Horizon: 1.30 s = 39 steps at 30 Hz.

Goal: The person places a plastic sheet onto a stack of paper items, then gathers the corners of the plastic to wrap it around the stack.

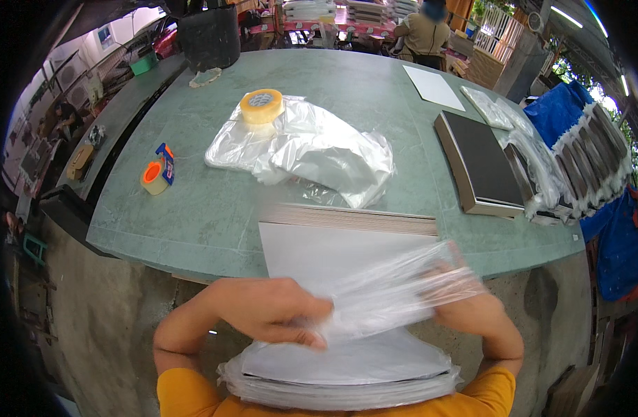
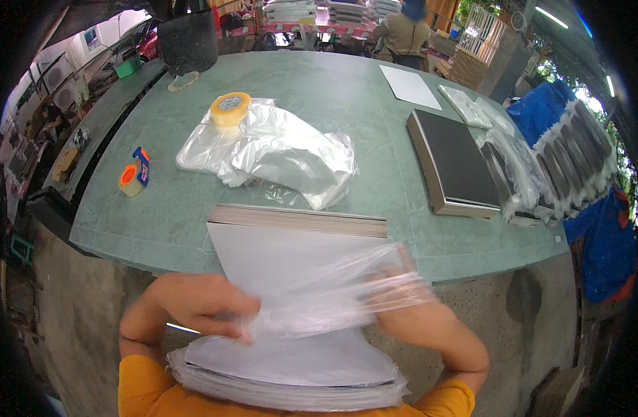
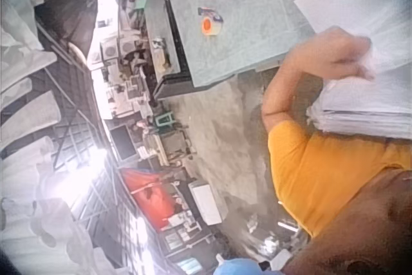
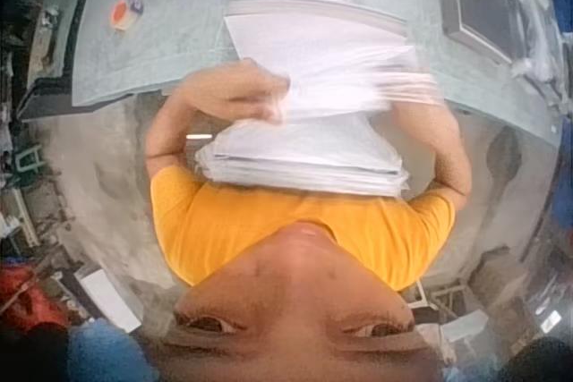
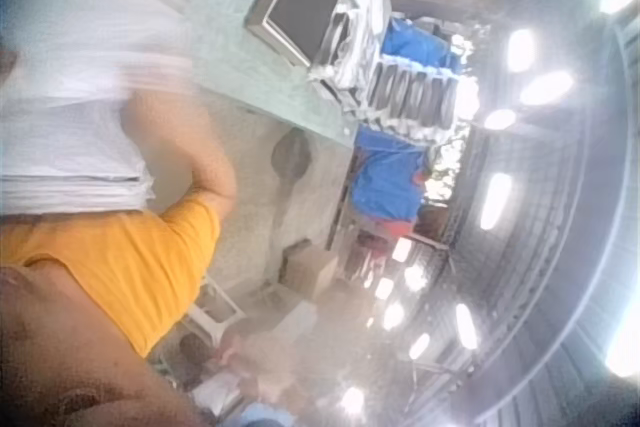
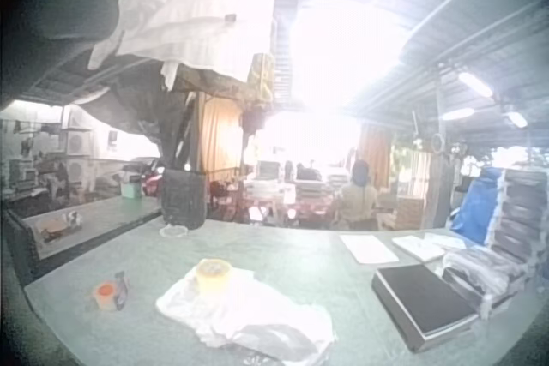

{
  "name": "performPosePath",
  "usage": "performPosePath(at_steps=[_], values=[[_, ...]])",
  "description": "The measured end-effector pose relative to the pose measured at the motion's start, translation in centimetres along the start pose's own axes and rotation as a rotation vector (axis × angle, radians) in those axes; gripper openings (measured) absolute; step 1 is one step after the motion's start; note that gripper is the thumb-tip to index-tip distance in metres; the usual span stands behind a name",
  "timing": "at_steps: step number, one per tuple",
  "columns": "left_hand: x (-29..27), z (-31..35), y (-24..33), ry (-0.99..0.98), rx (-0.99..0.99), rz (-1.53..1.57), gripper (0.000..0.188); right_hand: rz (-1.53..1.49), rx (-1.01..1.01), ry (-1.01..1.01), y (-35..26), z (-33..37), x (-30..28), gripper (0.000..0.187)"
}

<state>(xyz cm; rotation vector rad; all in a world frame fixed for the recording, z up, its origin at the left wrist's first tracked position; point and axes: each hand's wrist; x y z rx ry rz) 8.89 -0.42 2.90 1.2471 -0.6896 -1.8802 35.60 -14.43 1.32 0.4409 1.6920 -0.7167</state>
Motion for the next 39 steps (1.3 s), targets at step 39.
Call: performPosePath(at_steps=[39], values=[[4.4, 1.4, -1.4, 0.267, -0.021, -0.179, 0.019, -0.150, 0.693, 0.874, 0.7, 2.3, -0.3, 0.012]])
Point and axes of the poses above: each hand's wrist, its own z-axis away from the middle knuckle, its own x-axis out of the palm, y = z × x, and after that the axes turned 12 degrees about -x, right-handed
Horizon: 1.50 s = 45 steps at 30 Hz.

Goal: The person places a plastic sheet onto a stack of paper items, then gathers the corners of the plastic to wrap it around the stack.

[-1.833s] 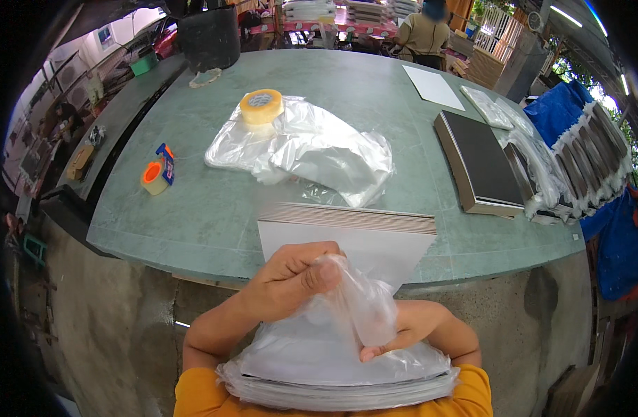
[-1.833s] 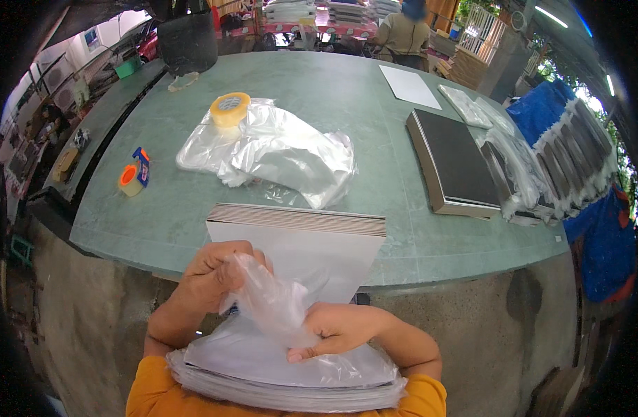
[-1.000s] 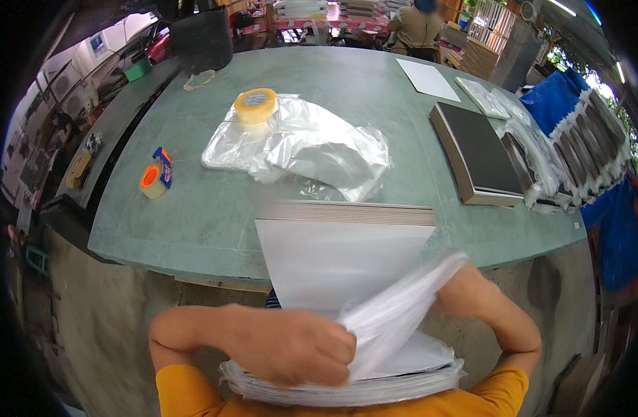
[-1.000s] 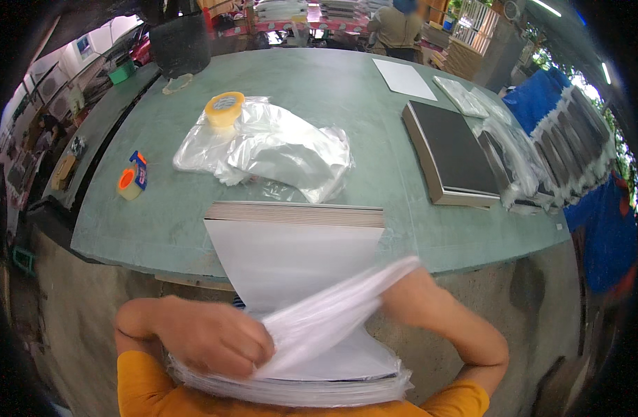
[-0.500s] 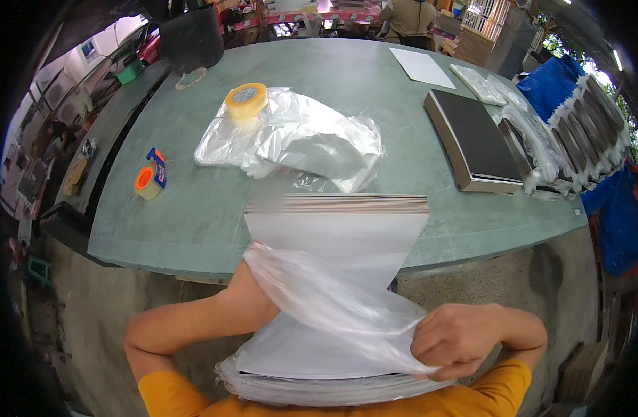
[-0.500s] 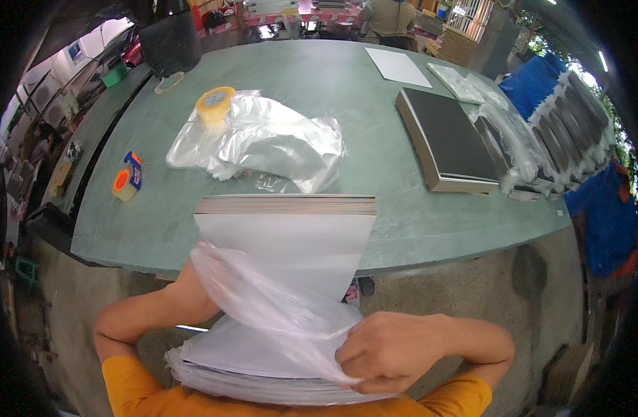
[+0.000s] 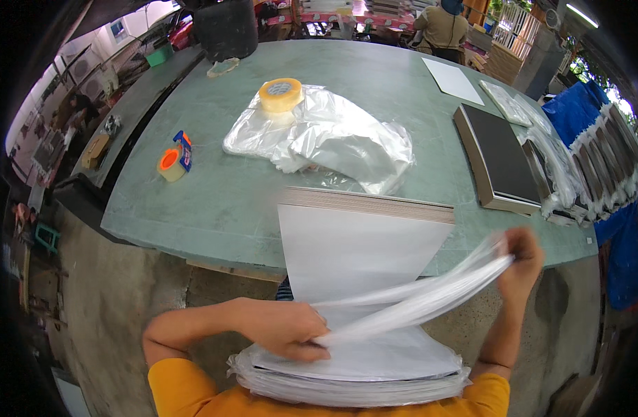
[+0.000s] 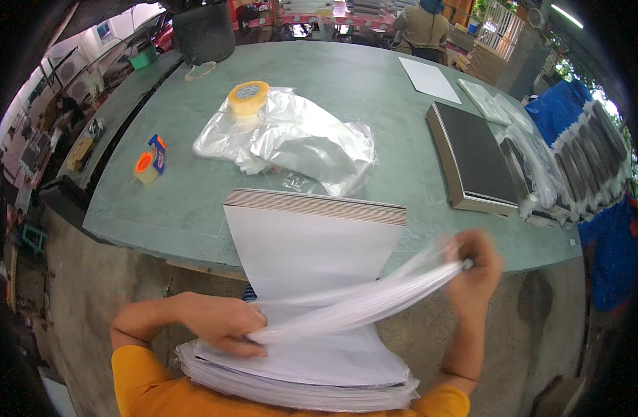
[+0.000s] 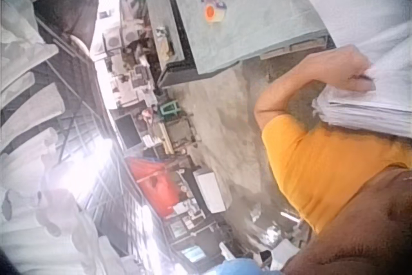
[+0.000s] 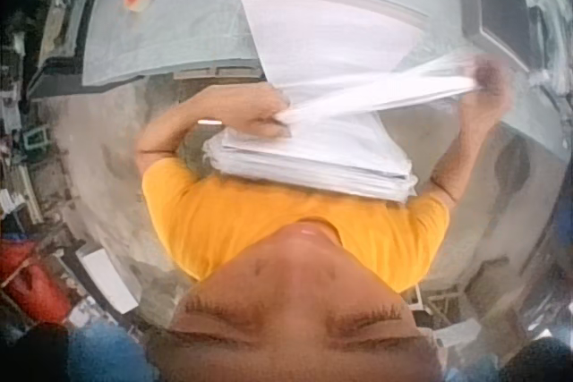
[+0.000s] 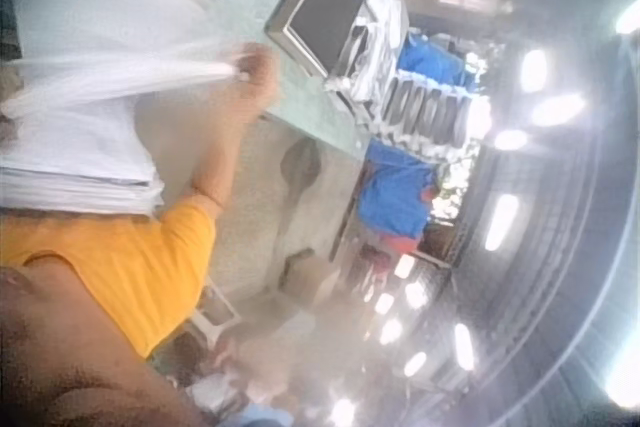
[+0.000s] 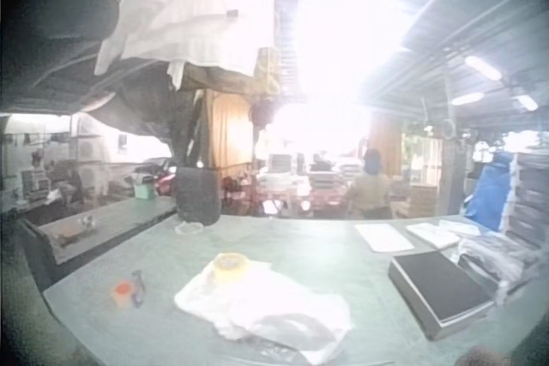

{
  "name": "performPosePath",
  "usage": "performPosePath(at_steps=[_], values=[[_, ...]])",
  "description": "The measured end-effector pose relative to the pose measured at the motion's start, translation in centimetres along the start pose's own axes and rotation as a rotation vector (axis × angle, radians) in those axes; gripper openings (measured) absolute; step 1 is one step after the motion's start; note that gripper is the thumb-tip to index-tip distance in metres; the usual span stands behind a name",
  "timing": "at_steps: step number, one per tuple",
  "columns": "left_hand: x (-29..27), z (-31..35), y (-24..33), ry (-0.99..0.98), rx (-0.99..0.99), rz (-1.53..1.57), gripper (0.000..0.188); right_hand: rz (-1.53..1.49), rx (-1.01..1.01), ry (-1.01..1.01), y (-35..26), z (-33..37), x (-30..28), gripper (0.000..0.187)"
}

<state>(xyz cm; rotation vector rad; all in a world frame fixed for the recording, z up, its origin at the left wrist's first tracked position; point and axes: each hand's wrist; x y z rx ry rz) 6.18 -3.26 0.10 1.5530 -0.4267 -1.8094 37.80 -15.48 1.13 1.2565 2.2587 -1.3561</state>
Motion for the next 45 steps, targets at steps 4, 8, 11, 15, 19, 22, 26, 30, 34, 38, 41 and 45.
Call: performPosePath(at_steps=[4, 8, 11, 15, 19, 22, 26, 30, 34, 38, 41, 45], values=[[-2.7, 1.6, -1.4, 1.080, -0.413, 0.335, 0.006, 0.101, -0.278, 0.087, -0.1, 0.4, 3.1, 0.034], [-2.1, 0.3, -6.8, 1.465, -0.535, -0.053, 0.044, 0.106, -0.359, -0.023, -0.7, 0.8, 4.8, 0.043], [-1.1, -0.9, -5.3, 1.094, -0.421, -0.533, 0.069, 0.468, -0.393, -0.175, 0.8, 0.2, 4.3, 0.066], [0.1, -0.3, -4.4, 1.021, -0.359, -0.367, 0.068, 0.501, -0.461, -0.154, 2.6, 2.0, 3.3, 0.060], [0.1, 1.4, -4.1, 1.020, -0.215, -0.130, 0.058, -0.156, -0.192, -0.045, 3.2, 3.0, 2.0, 0.036], [0.2, 1.2, -3.9, 1.052, -0.184, -0.150, 0.055, -0.100, -0.188, 0.009, 3.1, 3.0, 2.0, 0.030], [0.6, 0.9, -3.8, 1.115, -0.204, -0.330, 0.053, 0.226, -0.441, 0.057, 2.8, 3.4, 3.2, 0.034], [0.8, 1.5, -3.8, 1.057, -0.187, -0.308, 0.063, 0.235, -0.416, 0.048, 2.4, 4.4, 3.2, 0.037], [0.6, 1.3, -3.8, 1.079, -0.173, -0.298, 0.058, 0.007, -0.388, -0.038, 2.6, 4.5, 2.0, 0.035], [-0.8, 1.0, -4.0, 1.064, -0.131, -0.189, 0.047, -0.578, -0.219, -0.163, 4.5, 4.1, 1.3, 0.025], [-2.3, 2.2, -6.5, 0.731, 0.031, 0.466, 0.037, -1.003, 0.051, -0.314, 5.7, 4.3, 1.1, 0.018], [2.8, 2.1, -12.6, 0.128, -0.227, 1.264, 0.029, -1.144, 0.558, -0.590, 8.3, 5.9, 4.3, 0.018]])
Point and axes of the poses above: each hand's wrist, its own z-axis away from the middle knuckle, its own x-axis out of the palm, y = z × x, and after that the axes turned 12 degrees about -x, right-handed
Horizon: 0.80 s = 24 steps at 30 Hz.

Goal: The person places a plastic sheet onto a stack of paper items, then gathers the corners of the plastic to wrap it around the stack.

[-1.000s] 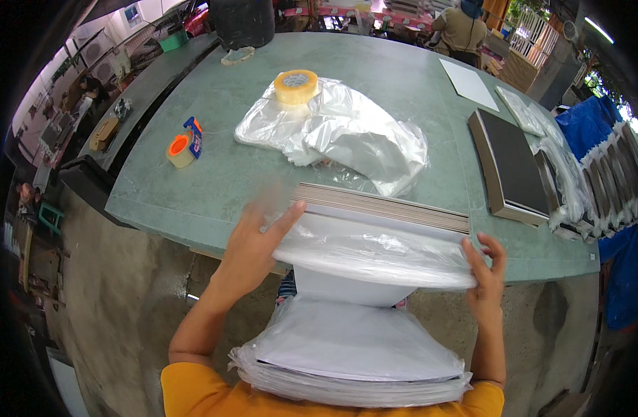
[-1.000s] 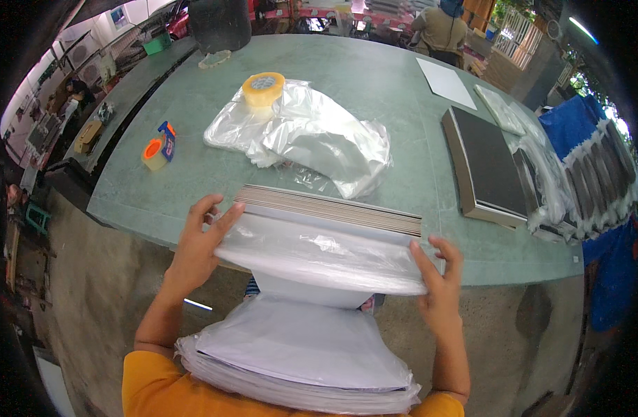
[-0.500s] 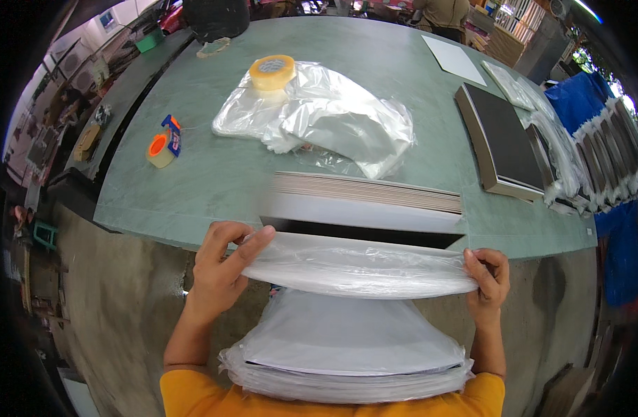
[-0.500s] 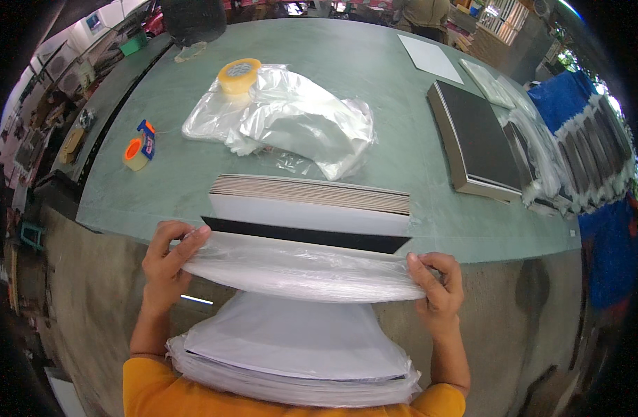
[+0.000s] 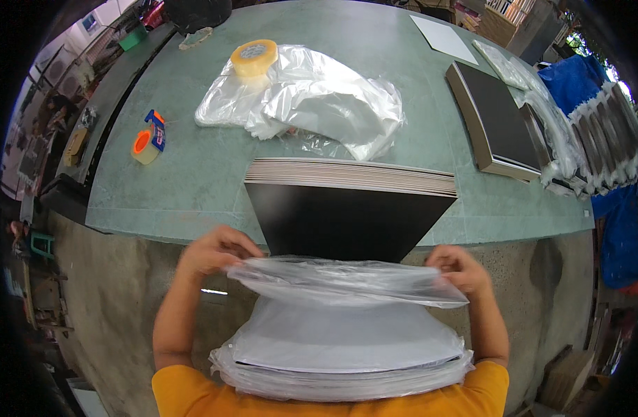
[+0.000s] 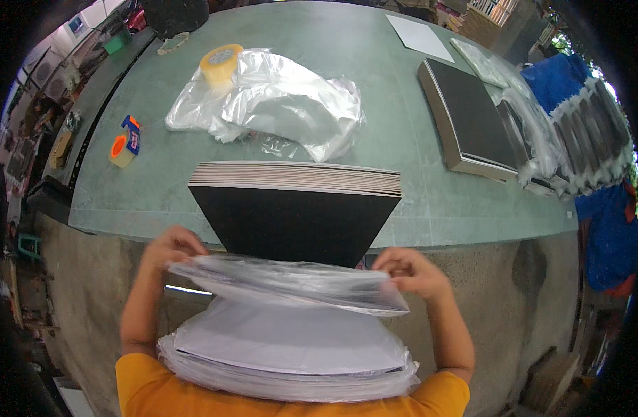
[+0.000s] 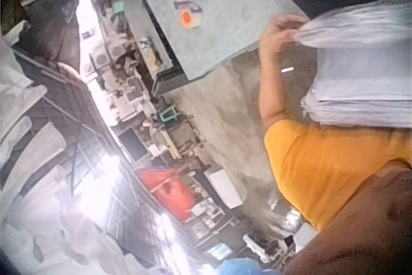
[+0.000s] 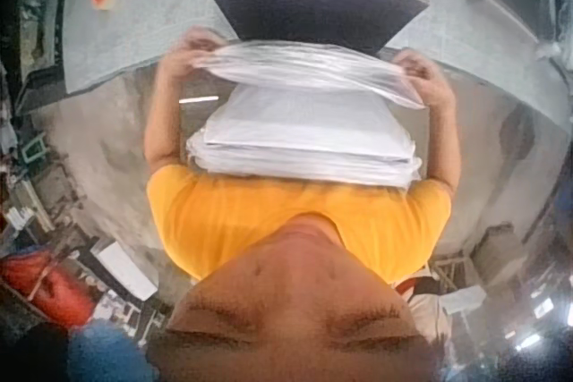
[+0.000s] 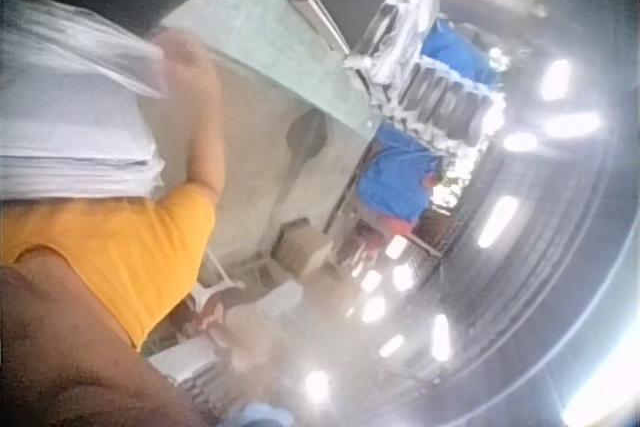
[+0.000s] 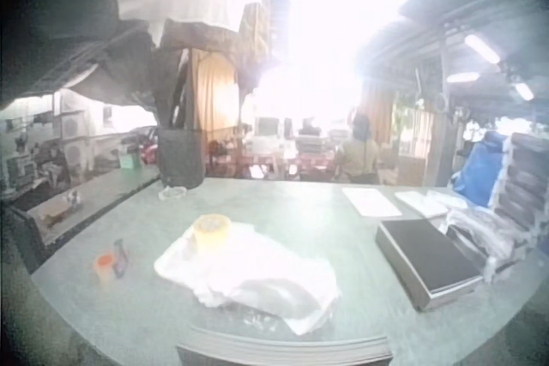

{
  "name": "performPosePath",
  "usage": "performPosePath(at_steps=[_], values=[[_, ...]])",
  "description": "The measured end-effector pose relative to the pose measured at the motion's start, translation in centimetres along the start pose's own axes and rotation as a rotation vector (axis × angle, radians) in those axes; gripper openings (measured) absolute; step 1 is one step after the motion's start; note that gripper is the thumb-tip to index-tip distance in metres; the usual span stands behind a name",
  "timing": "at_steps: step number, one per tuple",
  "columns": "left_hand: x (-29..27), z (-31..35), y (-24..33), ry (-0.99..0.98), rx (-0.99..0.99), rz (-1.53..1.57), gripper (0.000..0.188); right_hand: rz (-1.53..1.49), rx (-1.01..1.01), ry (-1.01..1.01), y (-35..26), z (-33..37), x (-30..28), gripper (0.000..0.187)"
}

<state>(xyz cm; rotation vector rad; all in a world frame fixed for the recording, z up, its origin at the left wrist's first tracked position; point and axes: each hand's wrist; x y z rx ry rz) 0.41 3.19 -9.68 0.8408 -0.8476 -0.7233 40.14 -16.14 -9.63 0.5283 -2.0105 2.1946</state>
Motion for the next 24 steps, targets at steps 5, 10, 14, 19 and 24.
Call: performPosePath(at_steps=[5, 10, 14, 19, 24], values=[[-3.8, -4.2, -15.8, -0.009, -0.489, 0.102, 0.026, 0.142, 0.293, 0.195, 18.6, 1.2, -4.3, 0.017], [-3.9, -5.0, -15.5, 0.119, -0.660, -0.170, 0.016, 0.655, 0.291, 0.134, 18.2, 1.1, -3.1, 0.012], [-3.0, -4.5, -13.3, 0.154, -0.593, -0.296, 0.013, 0.738, 0.210, 0.079, 7.1, -0.5, -1.0, 0.015], [-1.6, -4.2, -14.9, 0.124, -0.352, -0.583, 0.025, 0.330, -0.188, -0.461, -0.6, -1.2, 2.4, 0.023], [-2.6, -2.5, -12.7, 0.089, -0.595, 0.305, 0.020, 0.154, -0.176, -0.781, 1.0, -1.8, 4.0, 0.035]])
Point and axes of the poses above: each hand's wrist, its own z-axis away from the middle knuckle, its own x-axis out of the palm, y = z × x, and after that the axes turned 12 degrees about -x, right-handed
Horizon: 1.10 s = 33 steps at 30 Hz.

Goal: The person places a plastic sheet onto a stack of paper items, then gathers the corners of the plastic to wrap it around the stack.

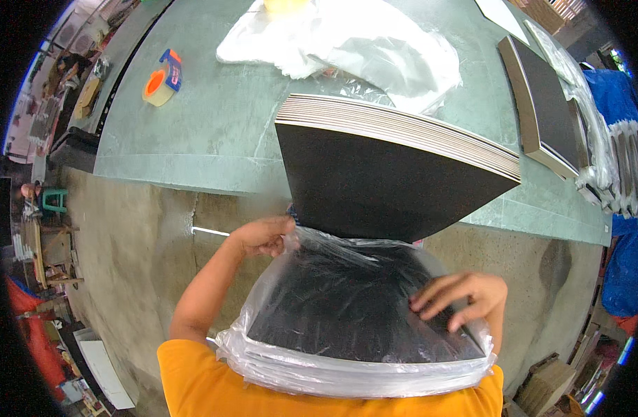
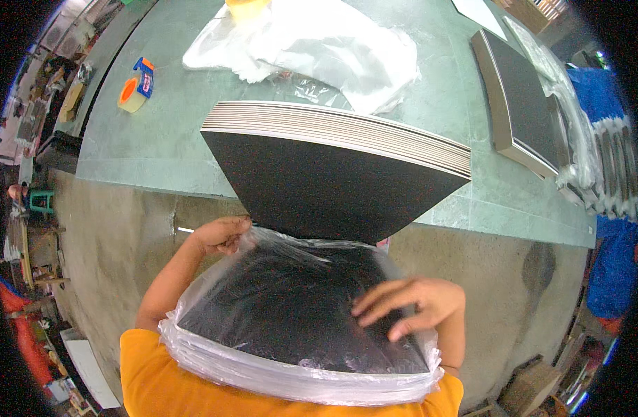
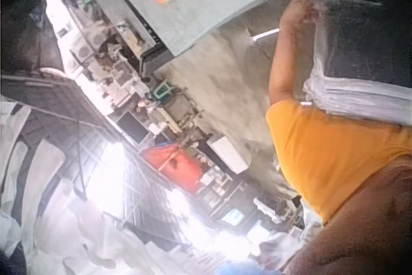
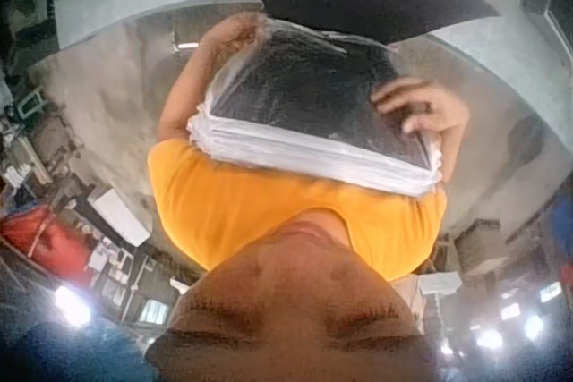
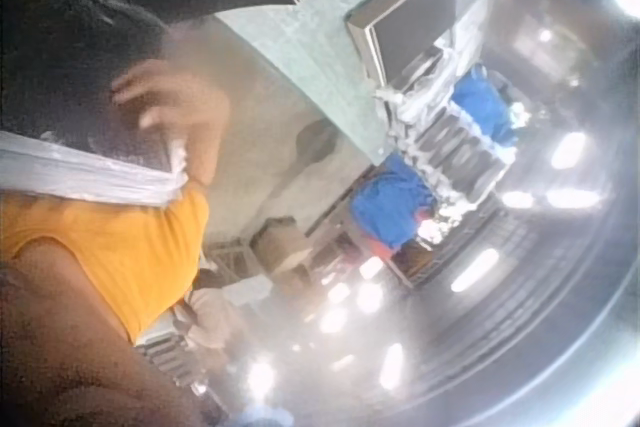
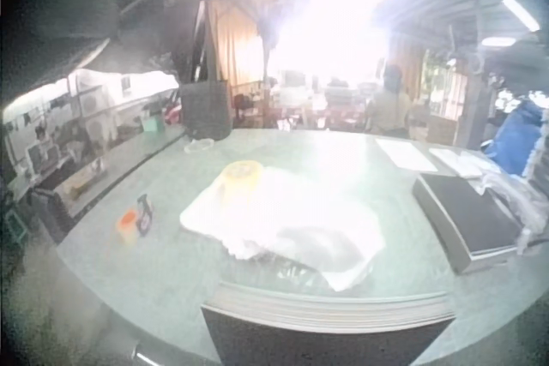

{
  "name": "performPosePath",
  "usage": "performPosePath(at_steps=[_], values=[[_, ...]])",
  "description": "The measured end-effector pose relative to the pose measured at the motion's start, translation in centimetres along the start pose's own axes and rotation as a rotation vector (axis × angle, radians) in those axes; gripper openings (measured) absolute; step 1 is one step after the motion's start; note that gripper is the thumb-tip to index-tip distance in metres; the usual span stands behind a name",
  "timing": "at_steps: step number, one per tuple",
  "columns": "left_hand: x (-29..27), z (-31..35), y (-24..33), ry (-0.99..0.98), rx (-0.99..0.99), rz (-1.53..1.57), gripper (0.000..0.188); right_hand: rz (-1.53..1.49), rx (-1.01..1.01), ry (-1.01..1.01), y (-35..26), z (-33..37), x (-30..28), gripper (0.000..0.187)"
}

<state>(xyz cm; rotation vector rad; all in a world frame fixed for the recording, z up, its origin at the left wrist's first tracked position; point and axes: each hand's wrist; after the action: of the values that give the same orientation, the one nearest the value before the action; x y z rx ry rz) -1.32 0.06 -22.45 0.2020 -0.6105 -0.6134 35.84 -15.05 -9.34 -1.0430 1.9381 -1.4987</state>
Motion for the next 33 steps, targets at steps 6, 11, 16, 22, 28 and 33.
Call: performPosePath(at_steps=[6, 11, 16, 22, 28, 33], values=[[-3.7, -7.7, -6.1, 0.369, 0.260, 0.005, 0.020, 0.268, 0.697, 0.334, 10.7, 3.7, 0.6, 0.037], [-0.3, -0.6, -0.1, 0.786, 0.392, -1.124, 0.022, 0.468, 0.816, 0.368, 5.8, 2.7, -0.9, 0.042], [10.7, 10.3, 7.1, -0.802, 0.829, -0.926, 0.028, -0.169, -0.204, -0.252, -0.5, -2.6, -0.2, 0.048], [9.1, -1.4, -0.3, -0.301, 0.399, -0.882, 0.040, -0.143, 0.306, -0.094, 11.2, -1.5, 1.5, 0.050], [11.1, 4.8, 8.1, 0.006, 0.177, -1.410, 0.038, 0.322, 0.409, -0.337, 11.5, -3.8, -2.1, 0.050], [22.5, 9.4, 16.0, 0.115, 0.901, -1.467, 0.022, 0.612, 0.515, -0.864, 9.2, -12.3, -1.9, 0.041]])
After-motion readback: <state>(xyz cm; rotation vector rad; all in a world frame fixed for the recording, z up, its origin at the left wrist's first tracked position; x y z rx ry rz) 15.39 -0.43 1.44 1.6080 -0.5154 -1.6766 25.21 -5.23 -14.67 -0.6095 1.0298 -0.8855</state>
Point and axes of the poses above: each hand's wrist, its own z-axis away from the middle knuckle, its own x-axis out of the palm, y = z × x, and after that the axes turned 12 degrees about -x, right-handed
